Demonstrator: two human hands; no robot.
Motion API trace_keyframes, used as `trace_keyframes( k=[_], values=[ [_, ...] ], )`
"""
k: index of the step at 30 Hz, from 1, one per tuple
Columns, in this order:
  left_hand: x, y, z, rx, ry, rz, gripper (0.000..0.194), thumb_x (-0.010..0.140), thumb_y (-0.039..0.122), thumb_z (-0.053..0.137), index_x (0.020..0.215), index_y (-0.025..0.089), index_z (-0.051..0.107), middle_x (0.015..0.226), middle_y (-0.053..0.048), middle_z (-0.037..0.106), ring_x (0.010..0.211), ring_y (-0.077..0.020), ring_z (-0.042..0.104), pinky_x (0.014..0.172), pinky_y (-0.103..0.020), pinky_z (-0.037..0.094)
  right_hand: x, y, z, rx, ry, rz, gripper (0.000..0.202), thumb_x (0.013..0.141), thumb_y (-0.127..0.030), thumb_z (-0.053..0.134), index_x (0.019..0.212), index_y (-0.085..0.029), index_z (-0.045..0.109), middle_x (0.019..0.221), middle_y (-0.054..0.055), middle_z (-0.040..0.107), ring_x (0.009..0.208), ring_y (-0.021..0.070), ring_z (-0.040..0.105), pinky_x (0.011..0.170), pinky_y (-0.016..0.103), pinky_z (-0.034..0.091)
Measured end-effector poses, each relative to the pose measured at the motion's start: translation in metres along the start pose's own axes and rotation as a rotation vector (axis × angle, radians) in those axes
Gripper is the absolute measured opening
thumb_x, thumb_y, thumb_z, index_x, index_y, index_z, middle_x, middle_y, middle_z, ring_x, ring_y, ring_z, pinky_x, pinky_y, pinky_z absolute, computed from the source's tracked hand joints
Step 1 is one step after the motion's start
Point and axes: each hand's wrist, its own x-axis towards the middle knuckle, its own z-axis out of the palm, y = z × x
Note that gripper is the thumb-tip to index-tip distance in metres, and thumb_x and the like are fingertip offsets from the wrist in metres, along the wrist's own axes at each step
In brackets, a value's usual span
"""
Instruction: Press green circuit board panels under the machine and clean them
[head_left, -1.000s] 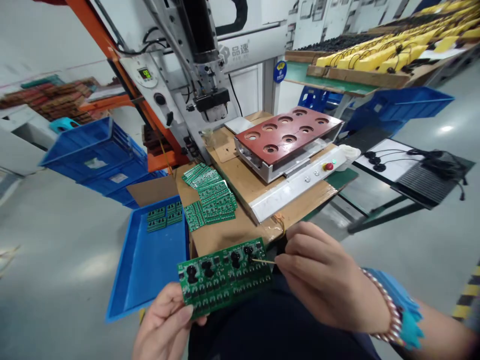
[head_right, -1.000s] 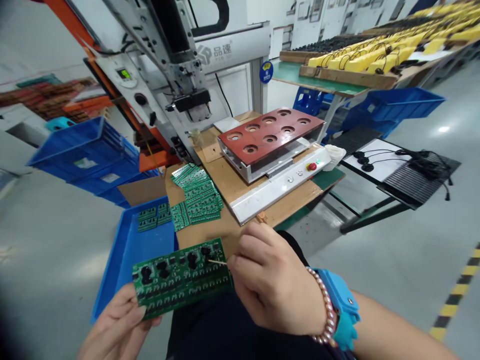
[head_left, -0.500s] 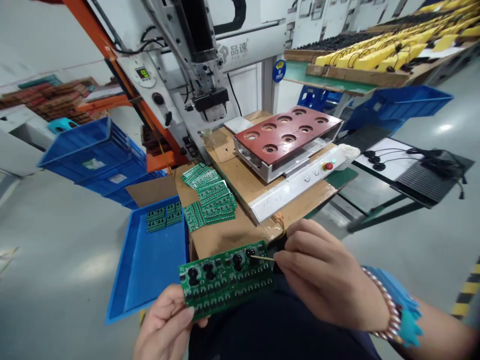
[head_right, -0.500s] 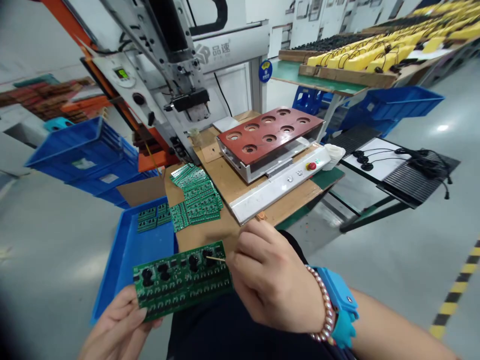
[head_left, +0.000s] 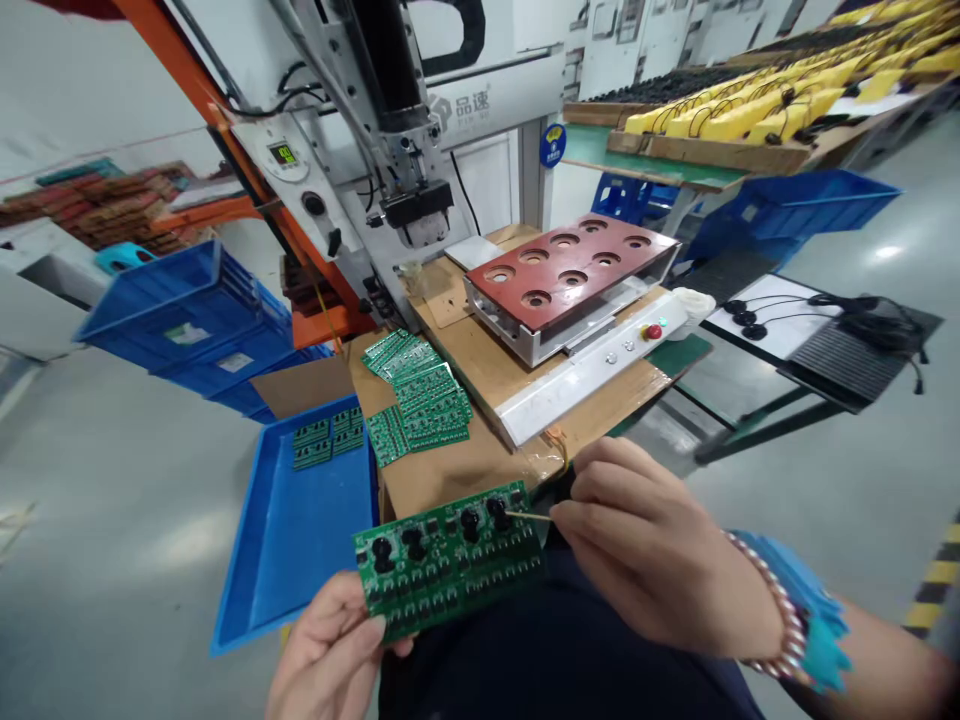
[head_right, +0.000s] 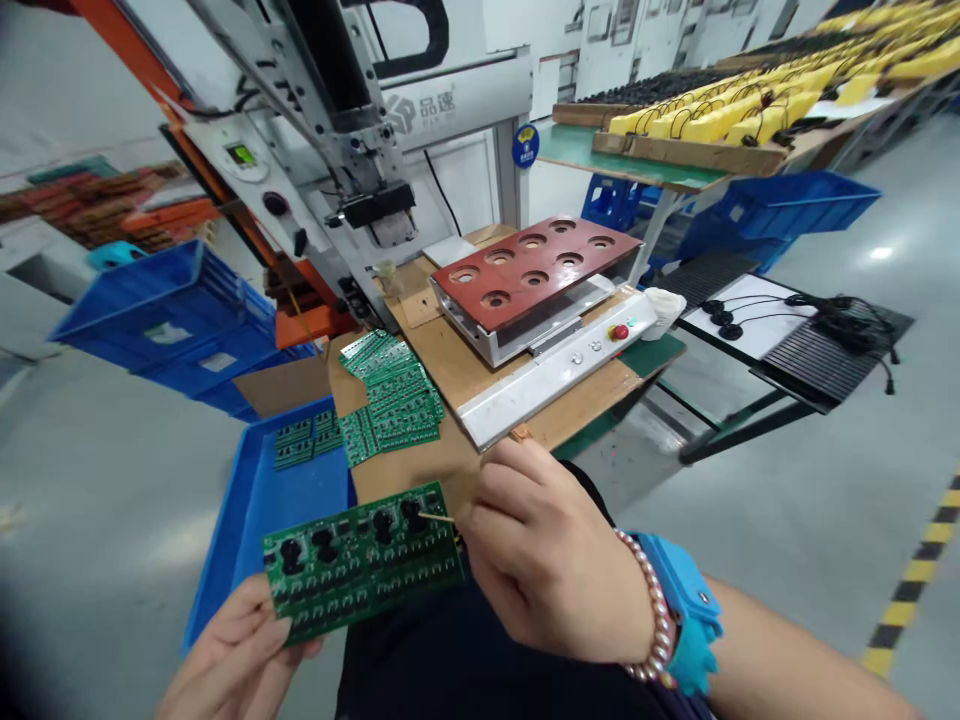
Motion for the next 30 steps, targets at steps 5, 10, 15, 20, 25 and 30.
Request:
trace_keyframes(
  k=[5,10,15,20,25,30],
  values=[
    [0.0061,-0.0032,-0.0088,0.047,-0.056,-0.026,0.018,0.055,0.031,0.077,0.064,0.019,0.068,0.059,-0.003,0.062,0.055,-0.0178,0.054,0.049,-0.027,0.046,-0.0002,-0.0001,-0.0035,-0.017,0.012,0.011,0.018,0.077,-0.005,0.049,0.088,-0.016,0.058,0.069,0.004,0.05,0.072,0.0166,0.044,0.063,0.032,0.037],
    [0.0061,-0.0058,-0.0106,0.034,-0.104,-0.004,0.015,0.058,0.031,0.075,0.067,0.02,0.069,0.061,-0.002,0.064,0.057,-0.0172,0.054,0.05,-0.026,0.046,-0.0006,-0.0001,-0.0041,-0.007,0.038,0.0,0.018,0.075,-0.003,0.05,0.086,-0.014,0.059,0.069,0.005,0.05,0.071,0.0159,0.042,0.063,0.032,0.037],
    [0.0049,-0.0068,-0.0119,0.05,-0.127,-0.003,0.014,0.061,0.03,0.074,0.068,0.019,0.069,0.063,-0.003,0.066,0.058,-0.018,0.055,0.05,-0.027,0.047,-0.0003,-0.0015,-0.0048,-0.004,0.034,-0.011,0.018,0.075,-0.002,0.051,0.086,-0.013,0.06,0.07,0.006,0.05,0.072,0.0159,0.041,0.064,0.033,0.037],
    [0.0029,-0.0038,-0.0085,0.038,-0.112,-0.008,0.014,0.059,0.031,0.075,0.065,0.02,0.069,0.06,-0.003,0.065,0.057,-0.0175,0.054,0.05,-0.027,0.046,-0.0006,-0.0036,-0.0044,0.002,0.021,-0.033,0.018,0.075,-0.002,0.05,0.086,-0.012,0.06,0.068,0.005,0.049,0.071,0.0157,0.041,0.063,0.033,0.037],
    [0.0014,-0.0019,-0.0047,0.041,-0.092,-0.001,0.015,0.057,0.03,0.076,0.064,0.02,0.069,0.059,-0.002,0.065,0.055,-0.0164,0.053,0.049,-0.026,0.046,0.0004,-0.0033,-0.004,0.0,0.013,-0.028,0.017,0.076,-0.003,0.049,0.085,-0.013,0.059,0.068,0.005,0.048,0.071,0.0155,0.04,0.063,0.032,0.037],
    [0.0044,-0.0038,-0.0096,0.039,-0.095,-0.005,0.016,0.057,0.03,0.076,0.065,0.019,0.069,0.059,-0.003,0.064,0.055,-0.0176,0.054,0.049,-0.027,0.046,0.0006,-0.0021,-0.0046,-0.006,0.02,-0.012,0.016,0.076,-0.002,0.05,0.084,-0.012,0.06,0.069,0.005,0.049,0.073,0.0157,0.041,0.065,0.033,0.037]
  ],
)
